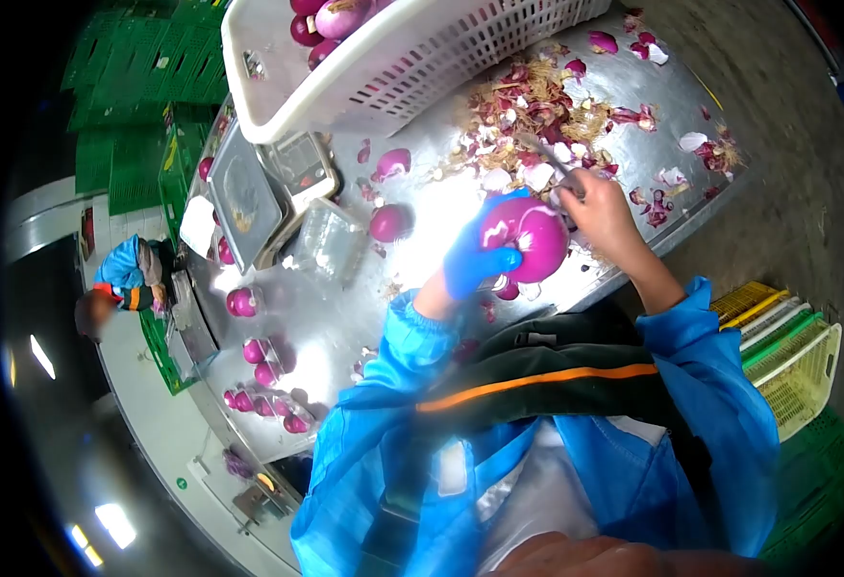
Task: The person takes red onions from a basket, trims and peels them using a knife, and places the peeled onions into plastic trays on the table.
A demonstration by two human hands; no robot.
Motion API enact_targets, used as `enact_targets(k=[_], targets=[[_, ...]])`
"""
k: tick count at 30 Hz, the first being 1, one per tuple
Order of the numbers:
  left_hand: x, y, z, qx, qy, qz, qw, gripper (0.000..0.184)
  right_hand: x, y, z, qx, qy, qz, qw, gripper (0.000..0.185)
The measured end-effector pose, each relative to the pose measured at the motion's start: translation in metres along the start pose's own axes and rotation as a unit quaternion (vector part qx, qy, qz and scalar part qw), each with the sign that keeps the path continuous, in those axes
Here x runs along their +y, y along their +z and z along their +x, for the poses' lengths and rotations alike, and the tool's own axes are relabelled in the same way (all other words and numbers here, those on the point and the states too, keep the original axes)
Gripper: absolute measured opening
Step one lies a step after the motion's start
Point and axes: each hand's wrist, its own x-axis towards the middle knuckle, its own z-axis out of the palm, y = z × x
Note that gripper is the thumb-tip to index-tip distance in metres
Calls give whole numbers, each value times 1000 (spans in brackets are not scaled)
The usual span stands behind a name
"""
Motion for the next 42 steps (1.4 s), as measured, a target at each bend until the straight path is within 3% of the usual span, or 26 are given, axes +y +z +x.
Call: enact_targets(k=[3,4,7,8,11,12,14,16,19,24,31,34,37,39,40,42], targets=[[7,5,6,48,-52,-32,997,78,4,10,-3,33,3,273,962,28],[5,1,8,60,-62,6,996,78,1,13,-2,53,-61,286,955,35],[9,9,7,101,-46,-10,994,77,-29,-23,-16,-150,111,302,935,35],[-16,0,13,132,34,-58,989,71,-32,-22,-18,-134,140,332,923,35],[-13,1,16,125,-25,-200,972,59,-23,2,-25,-56,31,335,940,37],[-16,4,18,159,-7,-183,970,50,-35,-4,-30,-37,47,274,960,33],[-14,-1,17,142,-15,-206,968,49,-32,-8,-31,68,-92,69,991,33],[-12,-6,13,143,-23,-211,967,50,-31,-19,-36,116,-174,-81,975,41],[-7,-8,11,160,-23,-211,964,50,-33,-35,-42,69,-186,-158,967,47],[2,-4,9,166,-16,-183,969,48,-31,-37,-39,103,-207,-190,954,50],[-14,-12,10,157,12,-94,983,62,-18,-29,-33,163,-202,-265,928,47],[-8,-11,9,156,-6,-68,985,69,-20,-26,-32,139,-159,-223,952,35],[1,1,3,150,-16,-15,988,68,-13,-10,-23,149,-64,-70,984,29],[1,9,-2,120,-8,25,992,63,-9,-18,-12,22,63,-18,998,31],[1,11,0,134,-39,-16,990,73,-10,-23,-8,-41,126,8,991,32],[-3,7,3,144,-27,-105,984,72,-21,-26,-12,21,41,38,998,35]])
